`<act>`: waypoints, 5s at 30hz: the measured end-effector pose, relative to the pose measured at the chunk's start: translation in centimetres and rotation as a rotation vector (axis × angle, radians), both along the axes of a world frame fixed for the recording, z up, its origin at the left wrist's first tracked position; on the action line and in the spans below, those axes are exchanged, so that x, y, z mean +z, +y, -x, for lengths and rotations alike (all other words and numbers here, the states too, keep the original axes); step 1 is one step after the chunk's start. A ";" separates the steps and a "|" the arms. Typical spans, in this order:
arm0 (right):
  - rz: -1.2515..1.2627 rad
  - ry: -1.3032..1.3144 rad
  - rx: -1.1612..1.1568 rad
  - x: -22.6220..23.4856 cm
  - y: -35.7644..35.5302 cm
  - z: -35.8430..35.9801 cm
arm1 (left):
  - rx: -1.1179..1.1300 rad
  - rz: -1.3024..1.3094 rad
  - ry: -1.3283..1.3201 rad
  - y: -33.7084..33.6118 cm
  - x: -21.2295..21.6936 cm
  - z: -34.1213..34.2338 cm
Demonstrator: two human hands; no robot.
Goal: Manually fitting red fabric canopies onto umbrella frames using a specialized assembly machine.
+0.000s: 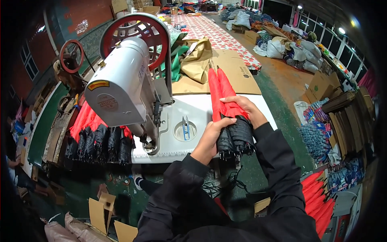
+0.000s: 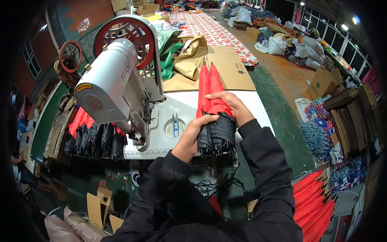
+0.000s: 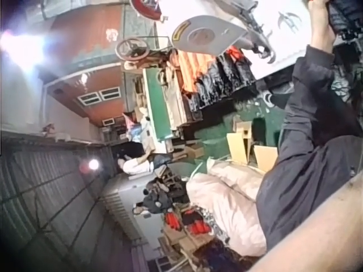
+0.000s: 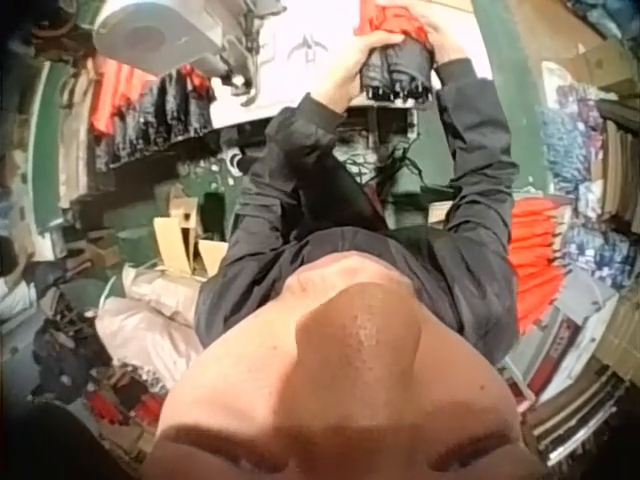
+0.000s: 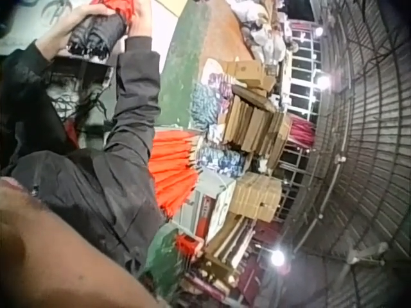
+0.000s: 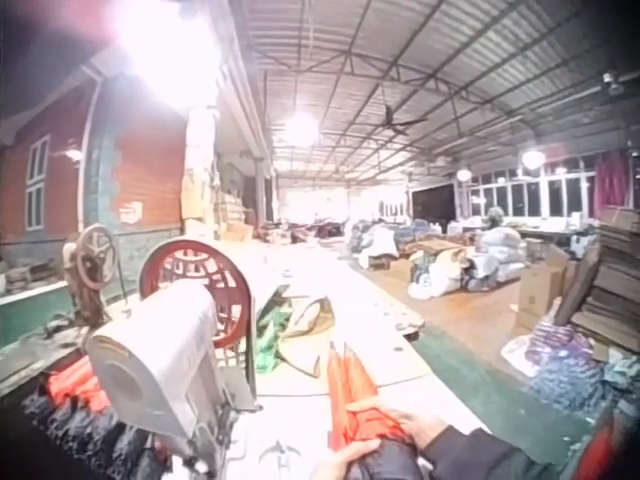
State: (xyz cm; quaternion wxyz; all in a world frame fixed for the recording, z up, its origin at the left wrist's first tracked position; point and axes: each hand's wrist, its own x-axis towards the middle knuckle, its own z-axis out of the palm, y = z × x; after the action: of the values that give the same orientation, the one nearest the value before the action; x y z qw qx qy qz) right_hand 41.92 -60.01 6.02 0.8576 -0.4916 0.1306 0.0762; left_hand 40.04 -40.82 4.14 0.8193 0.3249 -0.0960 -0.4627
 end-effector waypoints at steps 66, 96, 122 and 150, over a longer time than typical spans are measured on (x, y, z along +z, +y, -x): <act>0.456 -0.472 0.170 9.6 4.2 -19.6 | 0.315 0.290 -0.363 -0.3 0.5 -18.6; 0.160 -0.513 -0.401 -3.5 13.7 14.2 | -0.112 -0.229 -0.754 16.3 -8.3 9.5; 0.134 -0.539 0.173 -8.9 30.1 25.3 | 0.577 -0.691 -0.856 30.1 -10.7 28.5; 0.105 -0.497 0.520 -12.3 33.2 21.7 | 0.427 -0.534 -0.502 32.3 -13.5 26.1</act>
State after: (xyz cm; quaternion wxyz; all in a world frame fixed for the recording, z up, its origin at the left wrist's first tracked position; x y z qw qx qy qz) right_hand 20.23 -26.79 -6.27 0.7887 -0.5552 -0.2075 0.1633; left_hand 13.94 -8.53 -9.32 0.7350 0.6408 -0.0999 -0.1977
